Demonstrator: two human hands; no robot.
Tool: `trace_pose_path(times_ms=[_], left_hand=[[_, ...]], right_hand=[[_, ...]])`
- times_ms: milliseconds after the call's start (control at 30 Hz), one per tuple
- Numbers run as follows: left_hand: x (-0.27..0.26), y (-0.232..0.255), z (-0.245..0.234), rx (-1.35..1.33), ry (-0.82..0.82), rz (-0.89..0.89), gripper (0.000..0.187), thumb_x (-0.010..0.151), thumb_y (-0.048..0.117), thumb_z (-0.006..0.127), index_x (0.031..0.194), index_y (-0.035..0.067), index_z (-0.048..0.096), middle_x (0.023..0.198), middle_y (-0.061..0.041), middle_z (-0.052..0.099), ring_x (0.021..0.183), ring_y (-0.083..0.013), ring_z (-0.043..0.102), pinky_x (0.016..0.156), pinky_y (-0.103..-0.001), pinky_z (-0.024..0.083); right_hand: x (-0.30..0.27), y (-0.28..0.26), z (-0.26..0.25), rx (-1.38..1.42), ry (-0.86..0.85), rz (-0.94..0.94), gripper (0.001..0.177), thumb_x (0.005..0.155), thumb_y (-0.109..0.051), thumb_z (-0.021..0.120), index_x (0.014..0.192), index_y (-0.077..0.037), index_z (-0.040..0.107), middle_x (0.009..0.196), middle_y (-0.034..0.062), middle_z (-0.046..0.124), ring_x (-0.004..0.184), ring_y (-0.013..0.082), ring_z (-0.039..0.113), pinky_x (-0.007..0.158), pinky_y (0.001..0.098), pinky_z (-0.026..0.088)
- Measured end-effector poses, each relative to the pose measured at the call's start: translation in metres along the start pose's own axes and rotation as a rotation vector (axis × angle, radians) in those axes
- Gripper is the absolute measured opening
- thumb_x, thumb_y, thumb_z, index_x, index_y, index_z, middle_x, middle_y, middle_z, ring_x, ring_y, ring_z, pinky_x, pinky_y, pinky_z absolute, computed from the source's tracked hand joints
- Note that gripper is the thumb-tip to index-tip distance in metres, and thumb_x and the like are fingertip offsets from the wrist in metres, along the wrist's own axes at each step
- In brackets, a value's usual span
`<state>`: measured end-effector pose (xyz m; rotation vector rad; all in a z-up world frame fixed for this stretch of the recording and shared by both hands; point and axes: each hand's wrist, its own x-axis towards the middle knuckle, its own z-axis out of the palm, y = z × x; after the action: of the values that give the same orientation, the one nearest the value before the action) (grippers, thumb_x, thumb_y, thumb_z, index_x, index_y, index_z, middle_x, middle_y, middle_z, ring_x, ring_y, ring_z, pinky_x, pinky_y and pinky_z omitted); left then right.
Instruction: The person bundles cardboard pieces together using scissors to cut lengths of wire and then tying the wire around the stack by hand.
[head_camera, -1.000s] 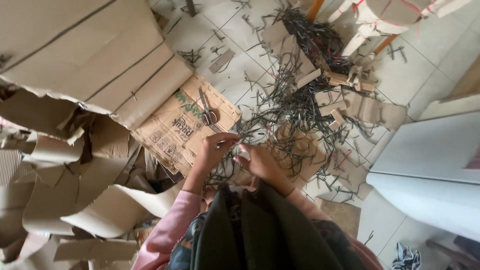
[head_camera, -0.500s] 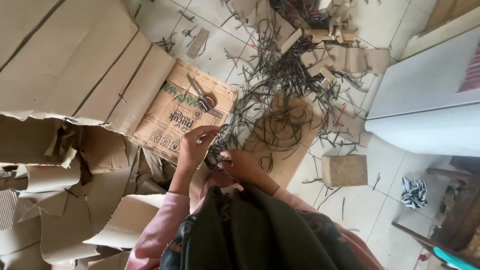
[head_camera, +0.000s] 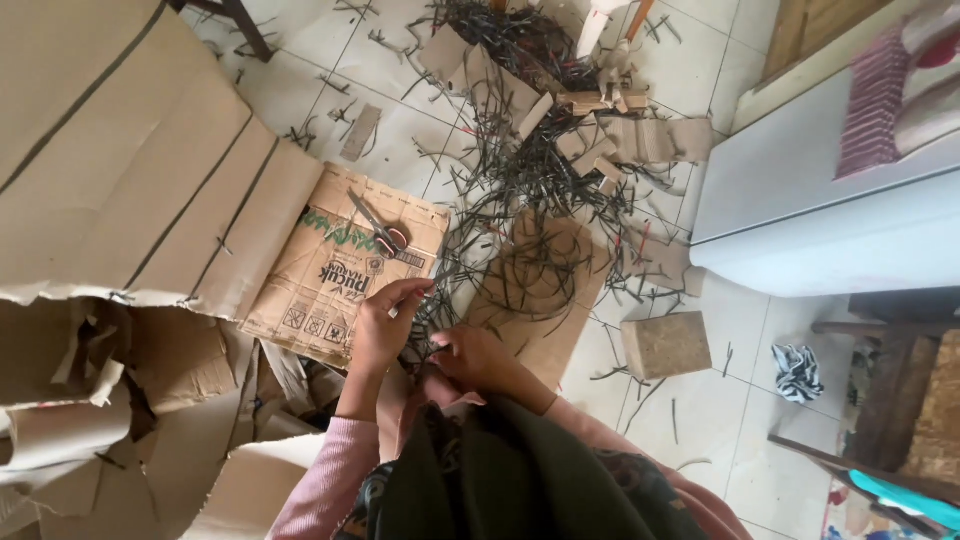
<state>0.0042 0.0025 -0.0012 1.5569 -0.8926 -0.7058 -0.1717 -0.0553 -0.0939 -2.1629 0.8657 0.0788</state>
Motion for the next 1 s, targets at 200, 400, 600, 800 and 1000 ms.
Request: trace_pose_path(times_ms=[200, 400, 600, 800, 1000], left_hand=[[-0.004, 0.009, -0.015, -0.057, 0.068, -0.025, 0.024, 0.095, -0.002, 0.065, 0.106, 0.011, 0.081, 0.094, -0.009, 0.081, 0.091, -0.0154, 0.074, 0.084, -0.034, 0.057], [-0.019, 0.002, -0.030, -0.076, 0.203, -0.055, 0.023, 0.096, 0.000, 0.063, 0.106, 0.011, 0.080, 0.097, -0.011, 0.081, 0.096, -0.0203, 0.075, 0.086, -0.036, 0.057], [-0.030, -0.015, -0.034, -0.016, 0.271, -0.016, 0.022, 0.096, 0.000, 0.063, 0.110, 0.008, 0.078, 0.102, -0.011, 0.080, 0.098, -0.0230, 0.077, 0.086, -0.033, 0.061], [-0.026, -0.006, -0.037, 0.060, 0.286, 0.053, 0.023, 0.096, 0.000, 0.062, 0.112, 0.006, 0.077, 0.108, -0.009, 0.080, 0.098, -0.0189, 0.079, 0.086, -0.027, 0.066], [-0.021, 0.001, -0.034, 0.029, 0.277, 0.091, 0.023, 0.098, 0.001, 0.061, 0.115, 0.006, 0.075, 0.107, -0.012, 0.080, 0.095, -0.0196, 0.079, 0.086, -0.027, 0.067]], right_hand=[[-0.020, -0.013, -0.013, -0.050, 0.080, -0.166, 0.032, 0.088, -0.046, 0.073, 0.113, -0.026, 0.070, 0.071, -0.0034, 0.074, 0.071, 0.0222, 0.076, 0.057, 0.0346, 0.057], [-0.038, -0.062, -0.035, 0.095, -0.172, -0.198, 0.048, 0.092, -0.048, 0.066, 0.124, -0.013, 0.070, 0.080, 0.0181, 0.072, 0.080, 0.0373, 0.073, 0.062, 0.0454, 0.055], [-0.024, -0.031, -0.018, 0.022, -0.367, -0.209, 0.049, 0.090, -0.050, 0.067, 0.126, -0.017, 0.069, 0.098, 0.0110, 0.074, 0.083, 0.0276, 0.073, 0.070, 0.0400, 0.056], [-0.013, -0.042, -0.030, 0.040, -0.376, -0.465, 0.041, 0.097, -0.035, 0.068, 0.128, -0.008, 0.066, 0.092, 0.0117, 0.073, 0.074, 0.0224, 0.069, 0.067, 0.0352, 0.055], [-0.019, -0.066, -0.048, -0.003, -0.451, -0.350, 0.048, 0.096, -0.038, 0.064, 0.131, -0.006, 0.065, 0.104, 0.0158, 0.074, 0.082, 0.0242, 0.070, 0.075, 0.0354, 0.055]])
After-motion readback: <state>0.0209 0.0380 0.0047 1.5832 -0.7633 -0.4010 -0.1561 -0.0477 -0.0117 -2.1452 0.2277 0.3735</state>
